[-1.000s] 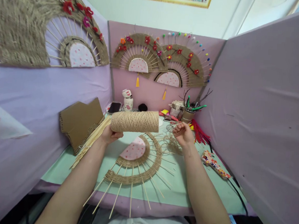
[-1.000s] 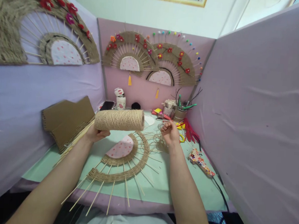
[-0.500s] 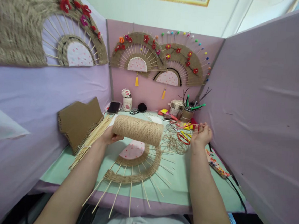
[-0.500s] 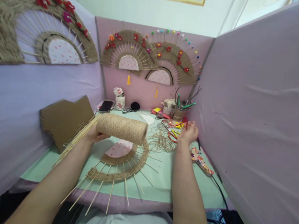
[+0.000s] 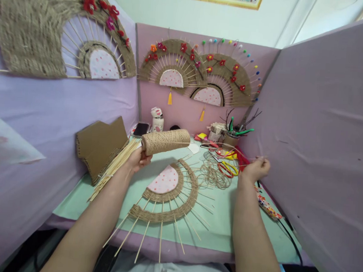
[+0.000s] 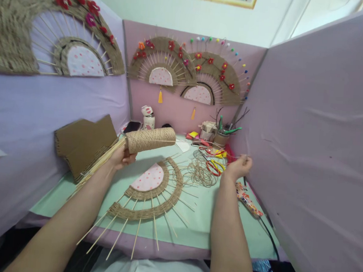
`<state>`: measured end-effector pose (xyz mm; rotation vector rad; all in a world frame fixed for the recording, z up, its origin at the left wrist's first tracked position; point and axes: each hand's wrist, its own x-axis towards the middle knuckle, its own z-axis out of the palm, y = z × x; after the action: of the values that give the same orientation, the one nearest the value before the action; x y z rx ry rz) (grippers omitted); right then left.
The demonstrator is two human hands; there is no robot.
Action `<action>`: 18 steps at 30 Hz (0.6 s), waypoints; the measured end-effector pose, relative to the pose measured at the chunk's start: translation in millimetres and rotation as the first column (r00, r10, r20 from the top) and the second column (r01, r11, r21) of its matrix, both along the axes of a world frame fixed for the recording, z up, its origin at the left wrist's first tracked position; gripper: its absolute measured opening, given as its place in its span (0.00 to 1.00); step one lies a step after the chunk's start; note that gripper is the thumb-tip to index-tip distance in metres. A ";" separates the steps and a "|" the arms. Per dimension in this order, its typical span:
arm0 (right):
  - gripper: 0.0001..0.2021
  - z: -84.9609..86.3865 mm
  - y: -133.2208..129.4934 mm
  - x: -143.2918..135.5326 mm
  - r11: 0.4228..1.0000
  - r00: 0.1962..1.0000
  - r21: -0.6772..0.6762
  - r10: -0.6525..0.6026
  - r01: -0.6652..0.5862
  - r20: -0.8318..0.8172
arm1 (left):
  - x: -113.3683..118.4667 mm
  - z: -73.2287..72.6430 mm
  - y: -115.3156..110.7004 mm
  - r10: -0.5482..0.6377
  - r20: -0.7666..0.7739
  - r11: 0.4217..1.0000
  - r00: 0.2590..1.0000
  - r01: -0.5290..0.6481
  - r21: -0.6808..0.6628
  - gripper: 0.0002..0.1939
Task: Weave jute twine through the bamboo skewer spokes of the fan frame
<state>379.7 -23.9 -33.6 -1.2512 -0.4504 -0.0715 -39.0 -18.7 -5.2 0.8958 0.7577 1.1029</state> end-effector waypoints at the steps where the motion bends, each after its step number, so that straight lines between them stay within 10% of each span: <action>1: 0.14 1.0 -0.4 -5.3 0.998 0.999 -0.054 -0.010 0.012 0.040 | 0.4 -0.5 0.4 0.017 -0.013 1.000 1.000 -0.017 -0.001 0.12; 6: 0.19 2.5 1.3 -49.5 0.870 0.934 -0.483 0.251 -0.102 0.255 | 8.9 -3.9 0.3 0.042 0.004 0.998 0.999 -0.042 0.038 0.09; 10: 0.29 -1.3 1.1 -92.2 0.806 0.734 -0.431 0.568 -0.405 0.373 | 15.0 -6.1 0.3 0.027 0.038 0.992 0.999 -0.032 0.118 0.06; 14: 0.36 -6.2 -6.7 -131.1 0.373 0.337 -0.458 0.927 -0.807 0.162 | 19.9 -7.2 -1.2 0.027 0.018 0.987 0.999 -0.030 0.161 0.07; 18: 0.36 -7.2 -19.5 -161.6 0.028 0.007 -0.521 0.999 -0.853 0.042 | 28.8 -7.7 -6.3 0.031 -0.012 0.973 0.999 -0.028 0.227 0.12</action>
<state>218.1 -43.5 -40.8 -0.9820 -1.7622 1.0682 -10.3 -25.0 -12.8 1.0901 0.6678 1.2271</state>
